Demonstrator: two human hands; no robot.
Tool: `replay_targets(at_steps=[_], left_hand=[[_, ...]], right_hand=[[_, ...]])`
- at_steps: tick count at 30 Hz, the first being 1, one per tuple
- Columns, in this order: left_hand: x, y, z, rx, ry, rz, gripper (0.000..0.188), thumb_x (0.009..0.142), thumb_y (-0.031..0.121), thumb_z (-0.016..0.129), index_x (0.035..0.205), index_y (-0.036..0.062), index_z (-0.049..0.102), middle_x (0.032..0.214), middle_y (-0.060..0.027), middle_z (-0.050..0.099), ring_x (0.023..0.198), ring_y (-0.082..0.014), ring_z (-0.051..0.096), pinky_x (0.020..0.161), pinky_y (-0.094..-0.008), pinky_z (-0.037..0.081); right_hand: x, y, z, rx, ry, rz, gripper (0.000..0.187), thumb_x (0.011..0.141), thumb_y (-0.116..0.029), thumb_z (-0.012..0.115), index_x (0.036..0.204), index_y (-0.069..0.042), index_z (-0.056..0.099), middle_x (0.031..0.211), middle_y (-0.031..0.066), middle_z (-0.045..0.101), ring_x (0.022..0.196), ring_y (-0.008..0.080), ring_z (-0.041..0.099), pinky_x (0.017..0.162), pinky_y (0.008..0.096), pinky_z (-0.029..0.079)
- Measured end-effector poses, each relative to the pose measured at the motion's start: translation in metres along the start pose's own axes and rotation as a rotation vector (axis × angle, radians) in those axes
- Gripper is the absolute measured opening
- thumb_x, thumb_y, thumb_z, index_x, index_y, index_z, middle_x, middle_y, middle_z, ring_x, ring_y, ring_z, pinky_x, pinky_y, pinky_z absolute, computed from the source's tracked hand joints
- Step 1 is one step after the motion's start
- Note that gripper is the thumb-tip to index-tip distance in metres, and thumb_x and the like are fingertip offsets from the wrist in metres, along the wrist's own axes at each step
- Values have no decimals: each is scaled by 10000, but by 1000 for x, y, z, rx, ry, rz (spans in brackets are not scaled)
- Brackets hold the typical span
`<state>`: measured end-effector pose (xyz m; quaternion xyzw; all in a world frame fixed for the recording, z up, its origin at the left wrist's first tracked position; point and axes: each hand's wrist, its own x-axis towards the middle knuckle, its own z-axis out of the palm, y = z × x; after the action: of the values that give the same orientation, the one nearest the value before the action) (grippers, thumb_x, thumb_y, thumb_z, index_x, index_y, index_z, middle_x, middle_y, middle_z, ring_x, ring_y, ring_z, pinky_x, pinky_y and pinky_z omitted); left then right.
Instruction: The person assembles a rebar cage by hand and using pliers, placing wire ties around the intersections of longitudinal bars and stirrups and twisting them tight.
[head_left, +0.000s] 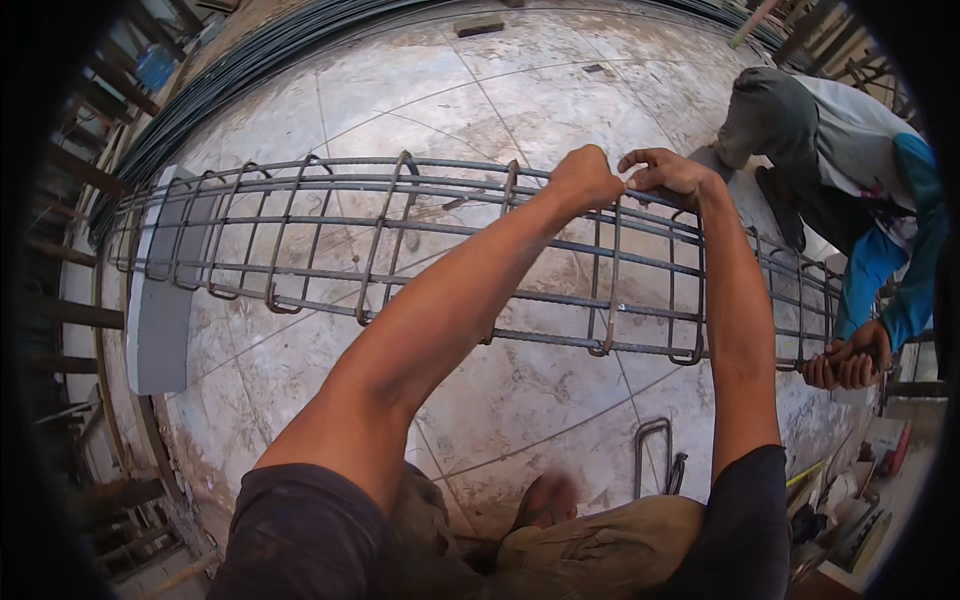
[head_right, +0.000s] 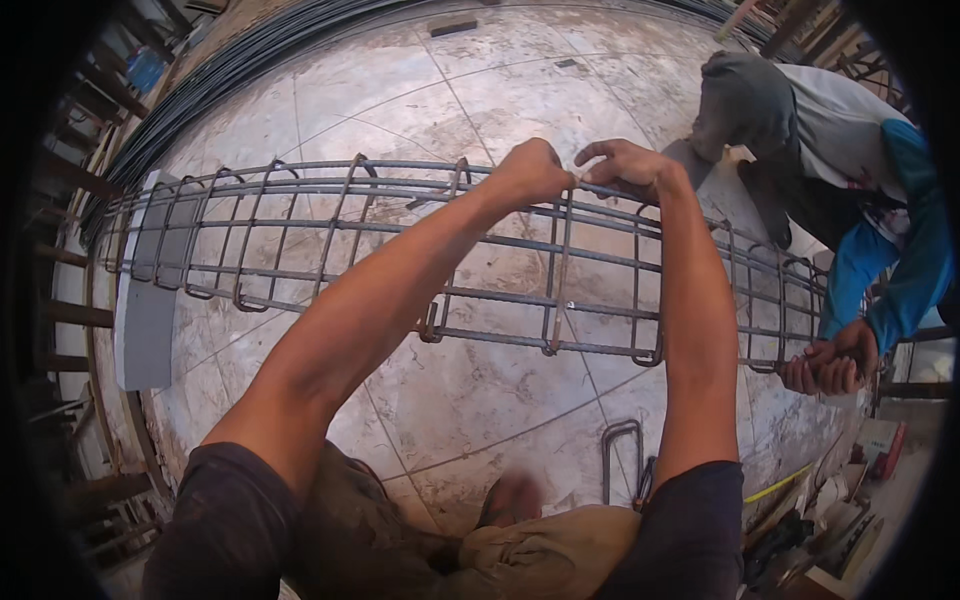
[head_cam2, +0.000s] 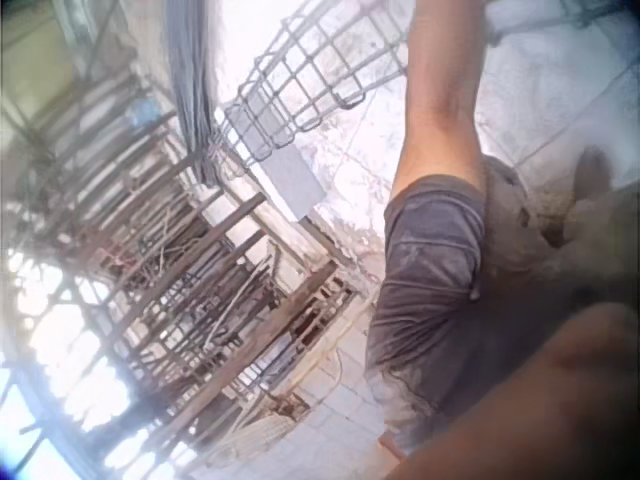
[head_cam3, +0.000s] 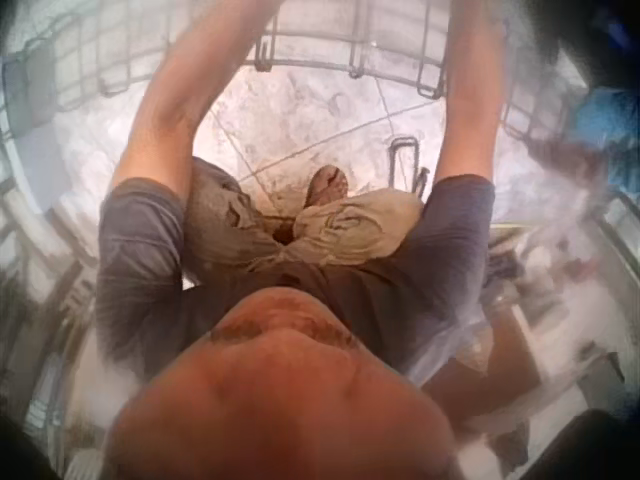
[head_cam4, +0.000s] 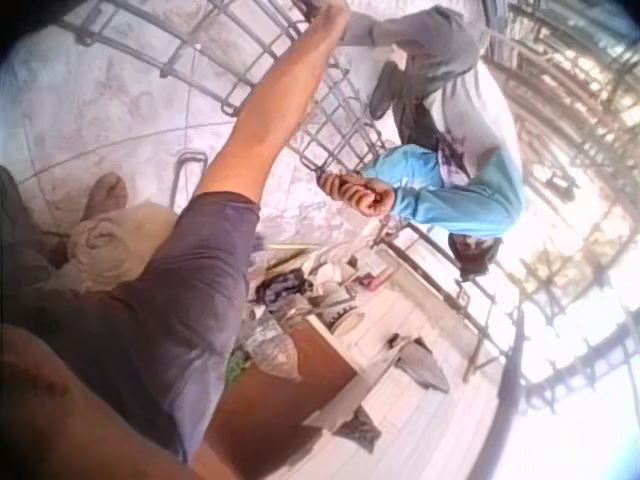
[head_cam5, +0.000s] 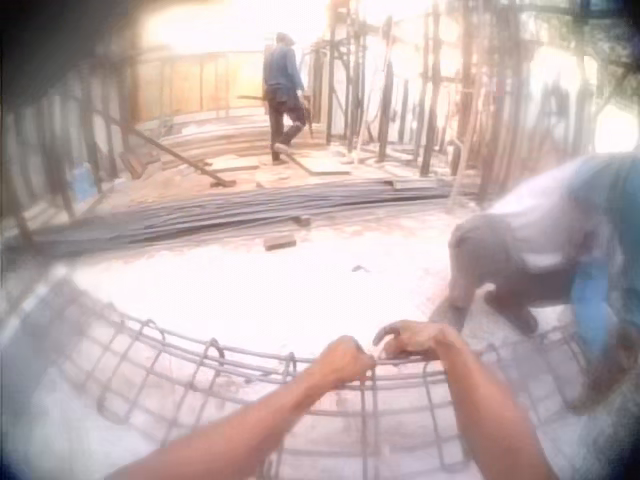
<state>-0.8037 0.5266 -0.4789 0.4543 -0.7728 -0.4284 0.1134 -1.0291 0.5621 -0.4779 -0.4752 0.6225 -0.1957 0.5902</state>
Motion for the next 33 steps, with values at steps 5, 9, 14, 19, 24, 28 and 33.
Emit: replay_targets(at_steps=[5,9,14,19,24,28,33], left_hand=[[-1,0,-33,-37,-356,53,280,806,198,755,974,-19,812,777,-93,726,744,-180,655,695,-338,526],[12,8,-38,162,-304,211,280,818,192,735,1013,10,822,900,-135,779,871,-224,706,803,-373,555],[17,17,-39,328,-187,231,285,820,217,759,1019,25,827,952,-180,794,900,-287,748,834,-404,574],[-9,24,-19,447,-7,254,283,792,211,748,916,-38,798,850,-261,755,820,-385,748,795,-450,582],[-20,16,-19,181,-162,226,243,828,200,722,871,-32,780,817,-236,742,793,-315,734,761,-429,552],[7,12,-38,232,-169,266,229,845,204,733,952,14,805,870,-199,763,843,-294,730,793,-409,544],[43,33,-41,449,-185,413,244,848,214,730,1021,71,826,940,-190,783,878,-323,738,836,-422,556]], right_hand=[[-3,-30,17,-384,186,-93,406,844,-15,772,1201,13,580,873,92,712,742,143,634,636,305,498],[-6,-47,35,-747,317,-277,454,757,-12,804,1145,12,570,824,140,712,774,224,670,660,381,509],[-18,-37,39,-614,385,-286,449,774,-48,792,1153,-2,555,821,141,703,773,227,671,686,384,516],[-20,-32,40,-575,396,-291,490,752,-39,764,1196,28,568,935,211,701,888,311,687,759,413,533],[-21,-42,44,-620,394,-265,511,732,-57,789,1192,30,586,1007,235,704,961,345,692,796,428,540],[-29,-53,40,-646,240,-309,448,771,-123,834,1156,2,641,866,148,719,821,239,669,733,396,519],[-18,-54,32,-665,245,-259,279,803,-238,880,886,-16,733,770,58,720,705,170,634,698,350,508]])
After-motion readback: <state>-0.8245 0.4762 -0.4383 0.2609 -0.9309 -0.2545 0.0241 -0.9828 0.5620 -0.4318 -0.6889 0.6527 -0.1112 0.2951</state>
